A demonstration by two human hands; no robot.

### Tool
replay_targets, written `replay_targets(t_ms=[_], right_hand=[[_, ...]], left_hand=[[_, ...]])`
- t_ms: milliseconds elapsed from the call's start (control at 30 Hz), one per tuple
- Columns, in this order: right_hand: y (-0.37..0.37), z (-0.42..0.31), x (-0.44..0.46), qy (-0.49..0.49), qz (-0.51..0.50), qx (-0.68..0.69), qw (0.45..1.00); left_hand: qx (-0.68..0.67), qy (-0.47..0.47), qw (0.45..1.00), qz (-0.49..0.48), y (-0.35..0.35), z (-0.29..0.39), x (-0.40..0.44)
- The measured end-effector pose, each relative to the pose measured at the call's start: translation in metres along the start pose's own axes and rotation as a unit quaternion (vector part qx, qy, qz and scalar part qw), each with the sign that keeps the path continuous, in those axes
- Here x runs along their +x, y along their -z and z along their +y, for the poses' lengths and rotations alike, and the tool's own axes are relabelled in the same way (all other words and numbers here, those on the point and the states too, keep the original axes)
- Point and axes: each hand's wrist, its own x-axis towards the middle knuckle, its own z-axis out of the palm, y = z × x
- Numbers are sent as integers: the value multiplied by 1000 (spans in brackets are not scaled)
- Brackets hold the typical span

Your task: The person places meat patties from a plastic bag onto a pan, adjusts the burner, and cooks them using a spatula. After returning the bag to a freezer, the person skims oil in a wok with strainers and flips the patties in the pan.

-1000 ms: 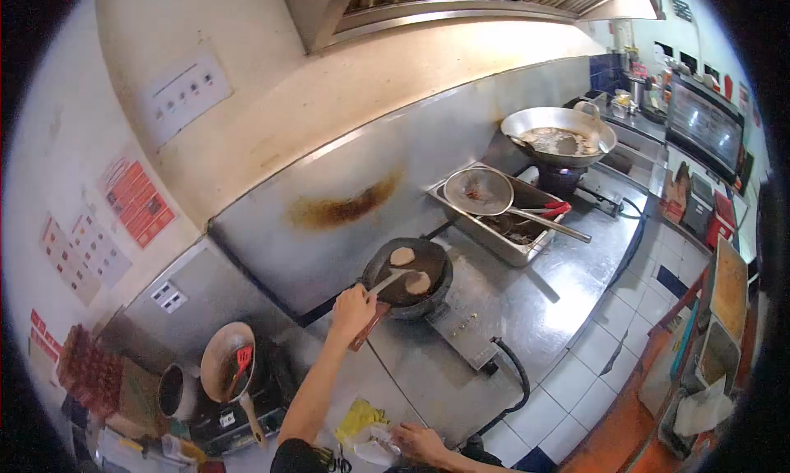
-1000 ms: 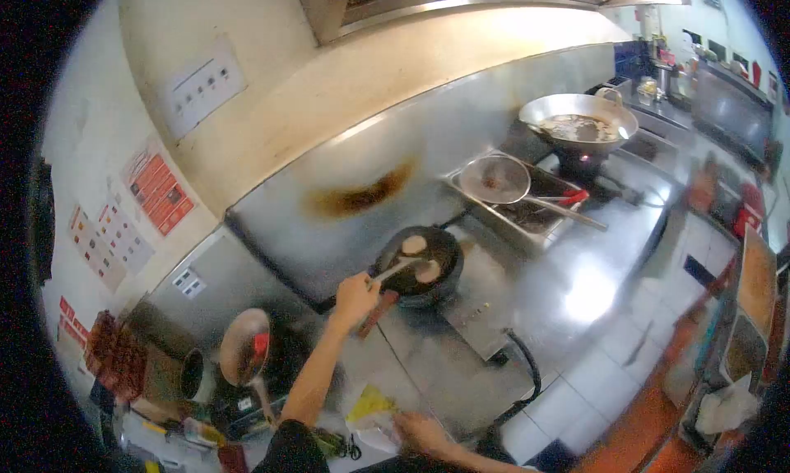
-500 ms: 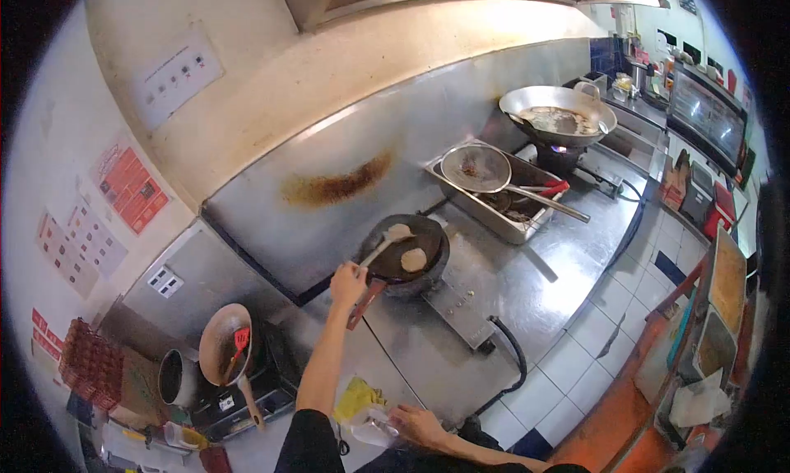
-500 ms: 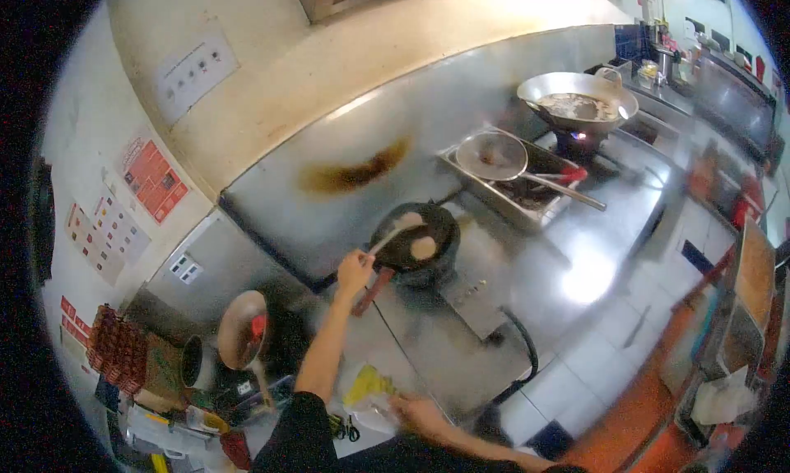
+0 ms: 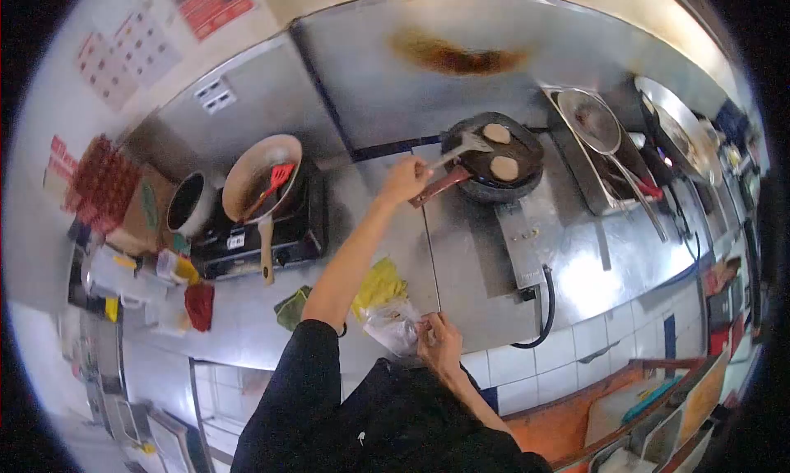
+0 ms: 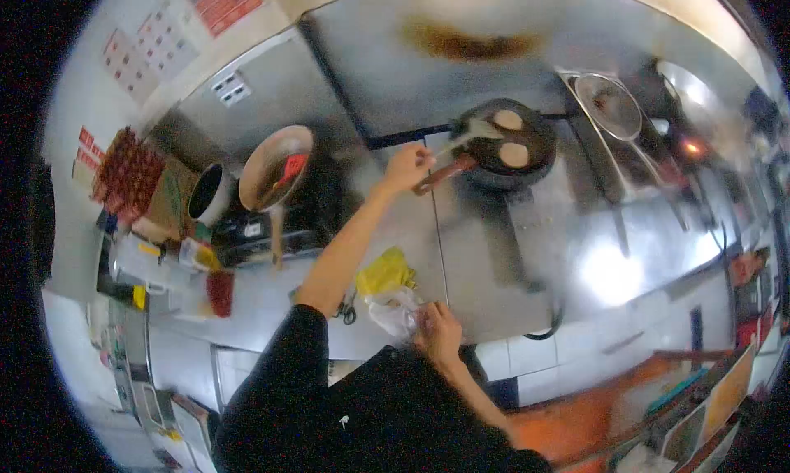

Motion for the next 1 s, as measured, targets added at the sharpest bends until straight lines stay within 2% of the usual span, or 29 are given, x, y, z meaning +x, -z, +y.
replay_targets(t_ms=[67, 100, 167, 233, 300, 333, 400, 433, 500, 533, 600, 633, 733, 767, 833, 867, 933, 1000], right_hand=[[-1, -5, 4, 12, 2, 0, 1000], [2, -13, 8, 0, -2, -19, 1000], [-1, -20, 10, -12, -13, -41, 999], [-5, -19, 13, -21, -67, -61, 996], [-9, -17, 15, 10, -74, -74, 994], [-10, -16, 14, 40, -81, -83, 992], [-11, -19, 6, 28, -64, -100, 993], [-13, -22, 4, 21, -51, -114, 992], [-15, -35, 10, 23, -32, -144, 989], [-18, -40, 11, 36, -19, -168, 985], [-31, -47, 6, 37, -17, -190, 981], [-33, -48, 7, 46, -13, -207, 977], [-39, -49, 3, 24, 6, -216, 976], [-40, -49, 4, 28, 13, -221, 975], [-37, -47, -8, -18, -3, -231, 973], [-39, -47, -15, -16, -6, -222, 975], [-44, -49, -24, -19, 29, -191, 981], [-50, -52, -34, -25, 30, -183, 982]], left_hand=[[-90, -56, 994, 20, -13, -28, -8], [-92, -48, 994, 28, -3, -29, -15], [-291, 32, 956, -34, 26, -21, -46], [-275, -46, 957, 77, 40, -36, -87], [-228, -43, 965, 125, 93, -20, -153], [-207, -28, 957, 202, 84, -38, -191], [-282, 144, 939, 134, 109, -28, -278], [-402, 203, 887, 102, 104, -33, -318], [-299, 135, 940, 97, 93, -28, -365], [-306, 139, 937, 92, 91, -23, -373], [-215, 96, 969, 77, 91, -19, -377], [-231, 77, 968, 67, 87, -26, -374], [-330, 134, 928, 108, 92, -37, -359], [-334, 126, 928, 110, 94, -44, -348], [-317, 197, 921, 110, 106, -63, -336], [-307, 199, 924, 113, 114, -67, -332], [-246, 43, 953, 171, 129, -73, -315], [-223, 38, 963, 149, 133, -82, -305]])
